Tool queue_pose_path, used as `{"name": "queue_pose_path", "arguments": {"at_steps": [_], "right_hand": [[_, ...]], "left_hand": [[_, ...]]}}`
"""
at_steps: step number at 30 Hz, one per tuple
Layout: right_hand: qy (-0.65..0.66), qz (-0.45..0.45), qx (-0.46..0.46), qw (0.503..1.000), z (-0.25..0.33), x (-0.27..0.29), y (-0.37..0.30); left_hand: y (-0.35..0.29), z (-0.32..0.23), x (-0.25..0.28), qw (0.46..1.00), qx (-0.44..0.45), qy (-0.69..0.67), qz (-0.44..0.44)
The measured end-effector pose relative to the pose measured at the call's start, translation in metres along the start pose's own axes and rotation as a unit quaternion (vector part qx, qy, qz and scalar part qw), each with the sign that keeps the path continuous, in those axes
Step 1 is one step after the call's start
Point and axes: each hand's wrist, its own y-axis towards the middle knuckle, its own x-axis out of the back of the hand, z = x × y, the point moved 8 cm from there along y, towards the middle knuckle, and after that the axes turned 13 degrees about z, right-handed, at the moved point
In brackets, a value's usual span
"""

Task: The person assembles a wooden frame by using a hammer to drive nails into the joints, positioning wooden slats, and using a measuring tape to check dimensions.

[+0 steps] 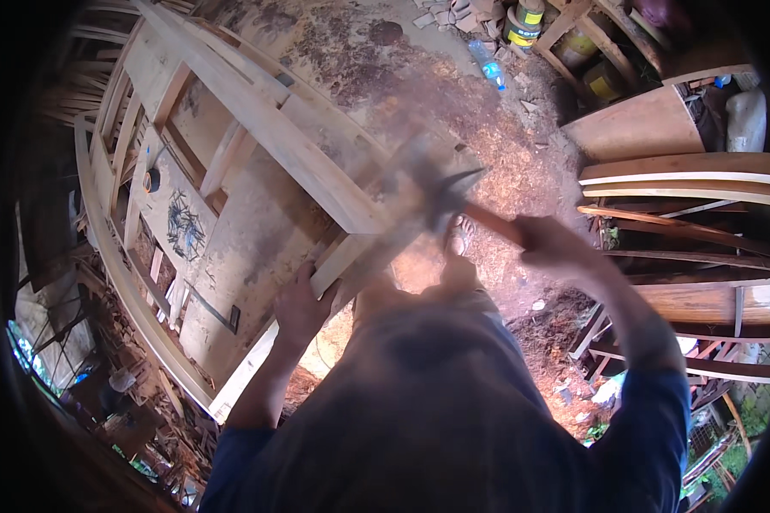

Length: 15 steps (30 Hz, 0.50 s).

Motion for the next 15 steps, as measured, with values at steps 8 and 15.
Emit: {"name": "queue_pose_path", "arguments": {"at_steps": [8,15], "right_hand": [[0.305,-0.412,0.127,0.849,-0.075,0.058,0.021],[0.084,-0.128,0.065,0.986,-0.015,0.044,-0.020]], "left_hand": [[0.002,-0.001,-0.002,1.000,0.005,0.013,0.016],[-0.003,0.005,-0.005,1.000,0.014,-0.011,0.015]]}}
